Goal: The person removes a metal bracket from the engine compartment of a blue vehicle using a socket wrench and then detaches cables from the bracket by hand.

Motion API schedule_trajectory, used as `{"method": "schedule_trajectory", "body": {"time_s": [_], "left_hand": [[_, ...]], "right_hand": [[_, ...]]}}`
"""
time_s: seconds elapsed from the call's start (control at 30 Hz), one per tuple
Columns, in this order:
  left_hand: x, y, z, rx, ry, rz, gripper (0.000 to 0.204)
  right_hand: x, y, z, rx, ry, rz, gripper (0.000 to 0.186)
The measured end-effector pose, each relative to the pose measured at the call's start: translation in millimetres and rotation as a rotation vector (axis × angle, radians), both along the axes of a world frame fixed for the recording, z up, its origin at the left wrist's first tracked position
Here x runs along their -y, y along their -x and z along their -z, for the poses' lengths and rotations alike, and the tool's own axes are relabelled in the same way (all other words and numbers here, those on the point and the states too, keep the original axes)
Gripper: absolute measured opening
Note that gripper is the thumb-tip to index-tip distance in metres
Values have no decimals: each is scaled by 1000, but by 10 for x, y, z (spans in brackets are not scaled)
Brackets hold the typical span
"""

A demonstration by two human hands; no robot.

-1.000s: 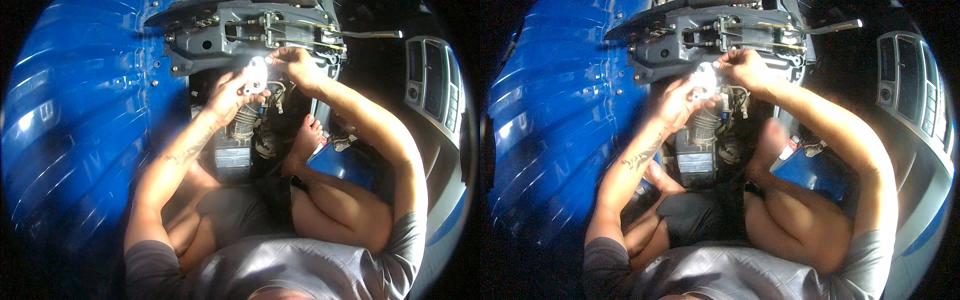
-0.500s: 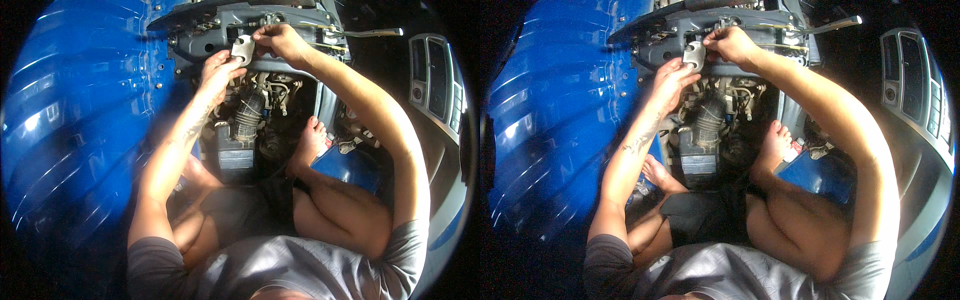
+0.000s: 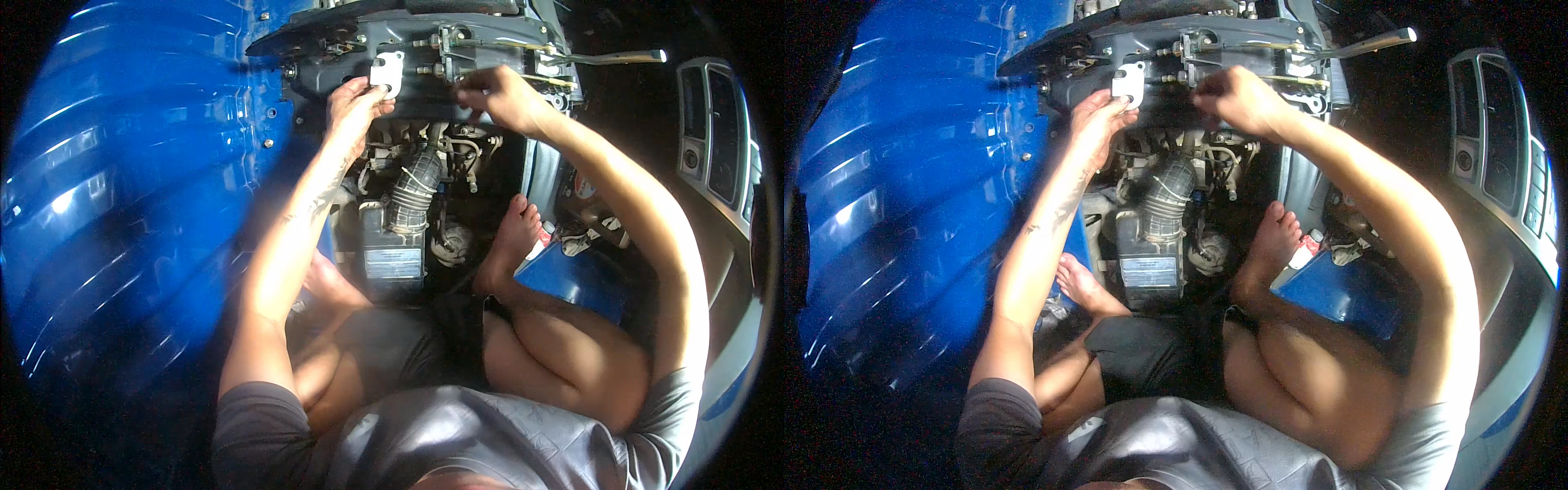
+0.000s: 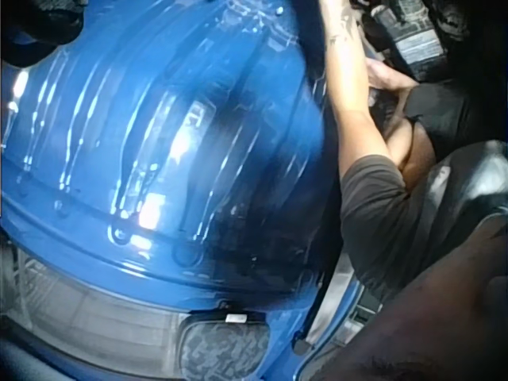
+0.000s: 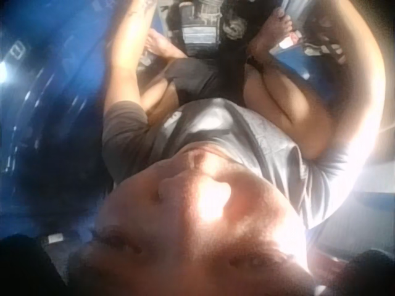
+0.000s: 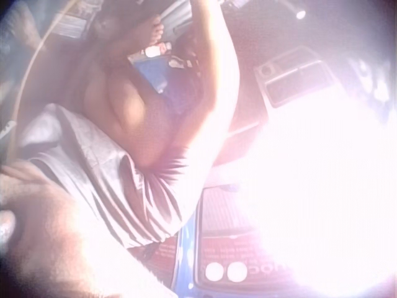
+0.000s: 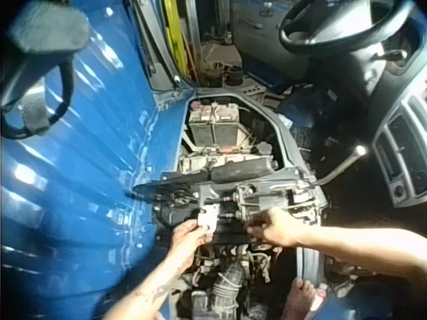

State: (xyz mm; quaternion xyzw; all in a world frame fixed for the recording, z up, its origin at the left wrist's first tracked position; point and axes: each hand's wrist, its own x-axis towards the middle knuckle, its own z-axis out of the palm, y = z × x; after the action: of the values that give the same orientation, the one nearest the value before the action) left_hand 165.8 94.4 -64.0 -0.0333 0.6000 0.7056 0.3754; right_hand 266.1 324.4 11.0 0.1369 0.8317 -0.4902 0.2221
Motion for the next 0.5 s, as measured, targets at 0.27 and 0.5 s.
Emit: {"method": "schedule_trajectory", "body": {"time_s": [0.27,0.5], "left_hand": [[139,226,-264,-322,269,708,29],[-92,404,-557,-574,390,1010,24]], "right_hand": [[193,-230,-27,-155,-176,-87,37],[510,205,181,-276,-94,-120,34]]}}
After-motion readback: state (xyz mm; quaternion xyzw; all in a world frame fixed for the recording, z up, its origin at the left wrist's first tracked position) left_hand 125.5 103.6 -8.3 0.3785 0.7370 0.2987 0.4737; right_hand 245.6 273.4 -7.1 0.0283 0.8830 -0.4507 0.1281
